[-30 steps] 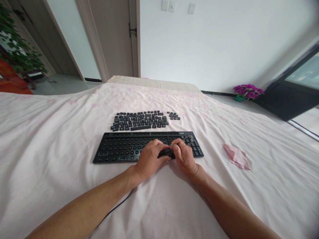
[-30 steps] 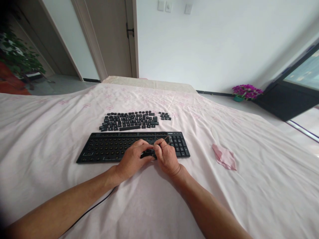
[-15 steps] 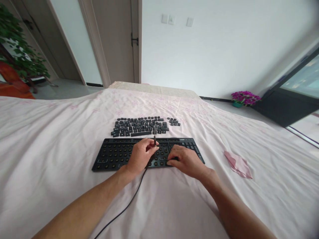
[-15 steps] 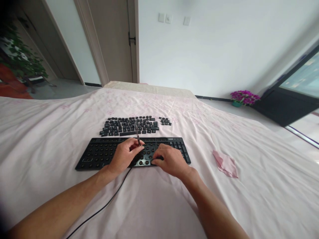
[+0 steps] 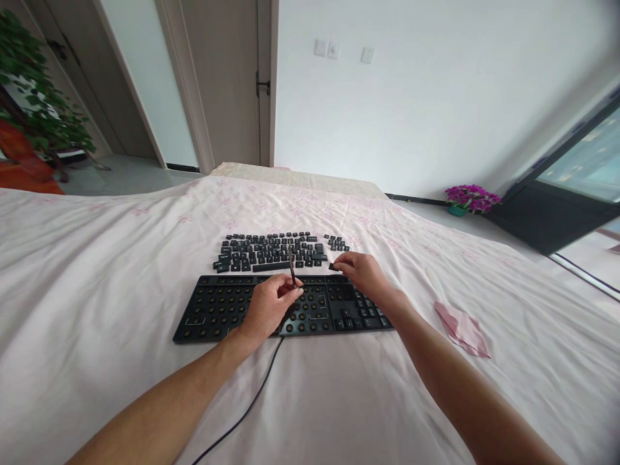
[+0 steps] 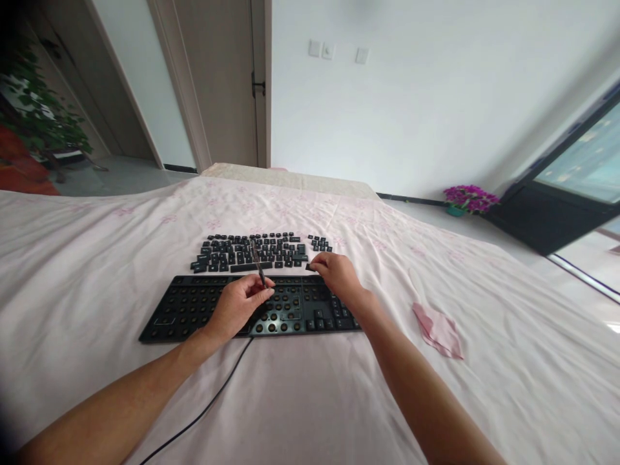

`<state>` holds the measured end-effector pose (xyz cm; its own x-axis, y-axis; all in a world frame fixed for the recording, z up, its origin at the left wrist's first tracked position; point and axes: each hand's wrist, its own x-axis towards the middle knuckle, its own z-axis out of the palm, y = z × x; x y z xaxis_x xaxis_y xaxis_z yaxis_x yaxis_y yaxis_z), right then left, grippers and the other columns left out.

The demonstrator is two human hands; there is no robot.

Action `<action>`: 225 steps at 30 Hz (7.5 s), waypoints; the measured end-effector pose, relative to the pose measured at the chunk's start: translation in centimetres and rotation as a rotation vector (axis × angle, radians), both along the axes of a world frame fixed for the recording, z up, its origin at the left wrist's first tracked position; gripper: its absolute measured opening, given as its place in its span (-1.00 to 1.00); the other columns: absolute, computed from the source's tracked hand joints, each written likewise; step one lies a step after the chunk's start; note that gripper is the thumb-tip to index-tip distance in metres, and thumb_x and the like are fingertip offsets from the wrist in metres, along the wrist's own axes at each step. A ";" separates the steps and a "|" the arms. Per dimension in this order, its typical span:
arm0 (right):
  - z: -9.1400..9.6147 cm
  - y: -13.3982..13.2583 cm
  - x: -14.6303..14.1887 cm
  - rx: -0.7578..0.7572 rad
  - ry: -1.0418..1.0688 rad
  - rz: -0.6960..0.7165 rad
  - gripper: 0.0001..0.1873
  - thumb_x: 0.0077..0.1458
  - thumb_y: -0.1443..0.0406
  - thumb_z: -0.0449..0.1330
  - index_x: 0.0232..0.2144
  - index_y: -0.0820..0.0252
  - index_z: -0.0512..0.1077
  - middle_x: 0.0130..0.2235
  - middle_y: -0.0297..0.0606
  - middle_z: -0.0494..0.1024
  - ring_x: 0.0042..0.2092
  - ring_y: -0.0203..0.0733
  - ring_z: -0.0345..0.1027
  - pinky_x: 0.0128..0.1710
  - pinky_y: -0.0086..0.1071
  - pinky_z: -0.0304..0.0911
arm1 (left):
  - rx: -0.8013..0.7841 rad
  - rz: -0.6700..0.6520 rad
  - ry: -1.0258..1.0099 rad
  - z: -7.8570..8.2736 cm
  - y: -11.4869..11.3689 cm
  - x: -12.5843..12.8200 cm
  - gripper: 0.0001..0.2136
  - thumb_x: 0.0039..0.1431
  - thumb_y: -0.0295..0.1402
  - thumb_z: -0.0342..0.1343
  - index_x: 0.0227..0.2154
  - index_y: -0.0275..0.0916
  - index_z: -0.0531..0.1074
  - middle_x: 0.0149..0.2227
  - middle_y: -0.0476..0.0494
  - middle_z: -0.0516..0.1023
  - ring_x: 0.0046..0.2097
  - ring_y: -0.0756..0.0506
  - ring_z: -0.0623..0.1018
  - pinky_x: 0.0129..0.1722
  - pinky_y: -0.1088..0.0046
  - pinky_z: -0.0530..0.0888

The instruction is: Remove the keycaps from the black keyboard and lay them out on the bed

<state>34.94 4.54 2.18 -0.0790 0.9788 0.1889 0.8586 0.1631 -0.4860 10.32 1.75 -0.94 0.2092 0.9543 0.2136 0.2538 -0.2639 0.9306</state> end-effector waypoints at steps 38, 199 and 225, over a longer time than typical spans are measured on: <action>3.4 -7.1 -5.1 -0.028 0.327 0.365 -0.78 0.18 0.19 0.15 -0.18 0.14 0.46 -0.33 -0.31 0.49 -0.35 -0.28 0.31 -0.31 -0.41 0.22 | 0.329 -0.188 0.306 1.4 -1.9 1.9 -0.82 0.22 -0.26 0.09 -0.34 -0.23 0.53 -0.34 -0.06 0.50 -0.31 -0.02 0.49 -0.27 0.48 0.39; -3.1 -7.5 -1.3 0.116 0.460 0.069 -0.63 0.12 0.23 0.17 -0.02 0.16 0.31 -0.43 -0.40 0.41 -0.47 -0.32 0.24 -0.43 -0.43 0.21 | 0.254 -0.188 0.153 -0.7 0.1 6.2 -0.88 0.17 -0.31 0.13 -0.32 -0.22 0.52 -0.31 -0.07 0.58 -0.27 -0.06 0.54 -0.24 0.46 0.41; -1.0 -9.2 -3.6 0.129 -0.072 0.401 -0.85 0.12 0.29 0.21 -0.26 0.03 0.57 -0.31 -0.27 0.49 -0.24 -0.19 0.38 -0.23 -0.35 0.27 | 0.040 0.016 -0.180 -0.7 0.7 5.0 -0.80 0.12 -0.23 0.15 -0.31 -0.28 0.48 -0.32 -0.13 0.60 -0.28 -0.08 0.58 -0.22 0.46 0.48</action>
<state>31.37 -4.64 1.17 -0.4658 0.8368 0.2879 0.7462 0.5463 -0.3805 15.30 2.42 -1.62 0.1488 0.9471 0.2843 0.0891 -0.2992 0.9500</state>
